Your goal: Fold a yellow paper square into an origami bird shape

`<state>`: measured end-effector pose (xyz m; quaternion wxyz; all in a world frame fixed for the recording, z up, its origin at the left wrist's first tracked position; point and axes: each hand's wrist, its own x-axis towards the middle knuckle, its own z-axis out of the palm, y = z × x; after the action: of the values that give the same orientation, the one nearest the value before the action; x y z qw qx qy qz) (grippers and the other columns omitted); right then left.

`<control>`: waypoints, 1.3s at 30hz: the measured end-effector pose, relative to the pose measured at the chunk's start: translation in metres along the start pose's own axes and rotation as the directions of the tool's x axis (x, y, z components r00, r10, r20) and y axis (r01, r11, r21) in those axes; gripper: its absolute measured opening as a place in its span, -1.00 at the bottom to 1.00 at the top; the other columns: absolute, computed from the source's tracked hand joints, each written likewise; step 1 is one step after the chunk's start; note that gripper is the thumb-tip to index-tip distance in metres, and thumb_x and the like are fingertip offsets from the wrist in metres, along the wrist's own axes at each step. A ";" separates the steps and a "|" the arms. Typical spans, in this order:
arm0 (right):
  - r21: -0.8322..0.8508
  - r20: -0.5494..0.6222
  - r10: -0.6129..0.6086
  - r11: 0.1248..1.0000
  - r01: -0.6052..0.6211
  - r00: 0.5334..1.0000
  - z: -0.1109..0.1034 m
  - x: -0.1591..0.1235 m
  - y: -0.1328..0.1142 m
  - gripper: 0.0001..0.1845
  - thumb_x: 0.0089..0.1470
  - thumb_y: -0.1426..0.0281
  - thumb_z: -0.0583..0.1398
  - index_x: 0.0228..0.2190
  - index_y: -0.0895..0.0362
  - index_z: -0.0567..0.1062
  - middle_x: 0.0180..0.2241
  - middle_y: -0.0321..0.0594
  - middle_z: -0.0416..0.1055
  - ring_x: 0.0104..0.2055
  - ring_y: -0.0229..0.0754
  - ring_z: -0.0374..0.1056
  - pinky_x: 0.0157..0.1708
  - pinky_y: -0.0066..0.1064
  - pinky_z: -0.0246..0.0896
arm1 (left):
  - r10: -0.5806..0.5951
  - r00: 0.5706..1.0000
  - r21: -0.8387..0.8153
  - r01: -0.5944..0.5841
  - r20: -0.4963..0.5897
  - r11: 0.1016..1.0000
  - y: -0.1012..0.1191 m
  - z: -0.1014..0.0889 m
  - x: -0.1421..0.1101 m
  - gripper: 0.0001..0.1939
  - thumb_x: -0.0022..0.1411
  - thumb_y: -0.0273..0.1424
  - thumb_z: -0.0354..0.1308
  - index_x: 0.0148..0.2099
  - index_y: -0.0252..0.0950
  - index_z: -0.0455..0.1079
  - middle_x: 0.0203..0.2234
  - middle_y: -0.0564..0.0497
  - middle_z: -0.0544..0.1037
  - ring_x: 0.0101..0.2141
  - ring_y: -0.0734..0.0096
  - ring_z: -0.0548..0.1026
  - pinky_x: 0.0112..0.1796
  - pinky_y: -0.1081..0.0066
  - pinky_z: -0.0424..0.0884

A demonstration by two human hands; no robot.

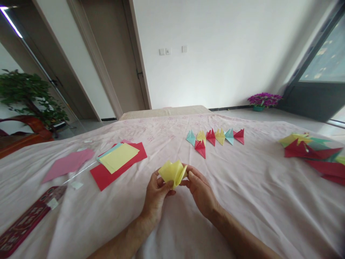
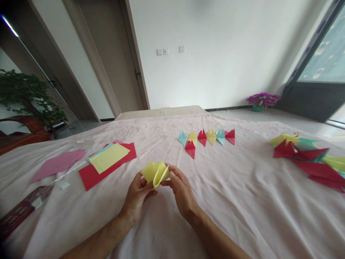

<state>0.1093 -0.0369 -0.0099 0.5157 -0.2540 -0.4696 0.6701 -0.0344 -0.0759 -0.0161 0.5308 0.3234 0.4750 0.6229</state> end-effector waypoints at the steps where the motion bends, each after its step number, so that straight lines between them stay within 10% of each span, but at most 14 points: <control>1: -0.007 0.005 0.002 1.000 -0.002 1.000 0.000 0.001 0.000 -0.66 0.12 0.28 0.15 -0.07 0.10 0.47 -0.12 -0.13 0.44 -0.17 -0.09 0.35 -0.16 -0.24 0.26 | -0.026 1.000 -0.018 0.026 0.012 0.999 0.000 0.000 0.000 -0.44 0.02 -0.28 0.37 0.06 -0.27 0.32 -0.20 -0.09 0.58 -0.30 0.34 0.55 -0.43 0.49 0.47; 10: -0.178 -0.045 -0.027 0.984 0.018 0.999 0.003 0.006 0.009 -0.78 0.06 0.30 0.23 -0.26 0.16 0.47 -0.41 -0.28 0.43 -0.39 -0.25 0.30 -0.32 -0.39 0.23 | -0.102 0.986 -0.243 0.132 0.134 0.961 -0.004 0.000 0.004 -0.66 -0.03 -0.37 0.41 -0.16 -0.36 0.52 -0.27 -0.07 0.61 -0.28 0.36 0.57 -0.26 0.45 0.51; 15: -0.336 -0.118 -0.121 0.939 0.075 0.986 -0.004 0.009 0.014 -0.59 0.02 0.28 0.25 -0.07 0.11 0.40 -0.17 -0.17 0.42 -0.22 -0.16 0.34 -0.29 -0.33 0.28 | -0.106 0.992 -0.266 0.120 0.067 0.957 -0.005 -0.001 0.008 -0.65 -0.11 -0.44 0.45 -0.20 -0.33 0.54 -0.29 -0.01 0.59 -0.37 0.50 0.53 -0.42 0.59 0.47; 20: -0.746 -0.018 -0.512 0.579 0.330 0.859 -0.009 0.001 0.003 -0.62 0.00 0.50 0.16 -0.10 0.05 0.39 -0.11 -0.13 0.34 -0.16 -0.11 0.32 -0.33 -0.30 0.29 | -0.066 0.998 -0.239 0.059 -0.020 0.969 -0.007 -0.004 0.012 -0.66 -0.13 -0.43 0.45 -0.23 -0.33 0.52 -0.33 0.02 0.58 -0.36 0.52 0.51 -0.35 0.57 0.48; 25: -0.836 0.280 -0.558 0.259 0.484 0.781 -0.002 -0.015 -0.011 -0.62 0.00 0.58 0.10 -0.14 0.02 0.41 -0.16 -0.11 0.37 -0.13 -0.05 0.34 -0.17 -0.17 0.27 | 0.027 0.995 -0.188 -0.044 -0.093 0.981 -0.006 -0.004 0.013 -0.68 -0.08 -0.37 0.43 -0.26 -0.35 0.49 -0.38 0.02 0.57 -0.36 0.49 0.52 -0.28 0.50 0.45; 39: -0.898 0.198 -0.317 0.321 0.301 0.927 -0.003 -0.007 -0.014 -0.78 0.16 0.25 0.18 -0.48 0.04 0.49 -0.48 -0.25 0.44 -0.41 -0.16 0.27 -0.38 -0.33 0.12 | 0.074 0.997 -0.206 -0.077 -0.022 0.976 -0.004 -0.001 0.004 -0.72 0.04 -0.31 0.34 -0.23 -0.34 0.44 -0.30 -0.01 0.57 -0.26 0.37 0.54 -0.16 0.36 0.44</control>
<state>0.1204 -0.0422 -0.0001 0.4101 -0.4060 -0.7953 0.1858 -0.0346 -0.0722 -0.0202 0.5342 0.2799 0.3988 0.6909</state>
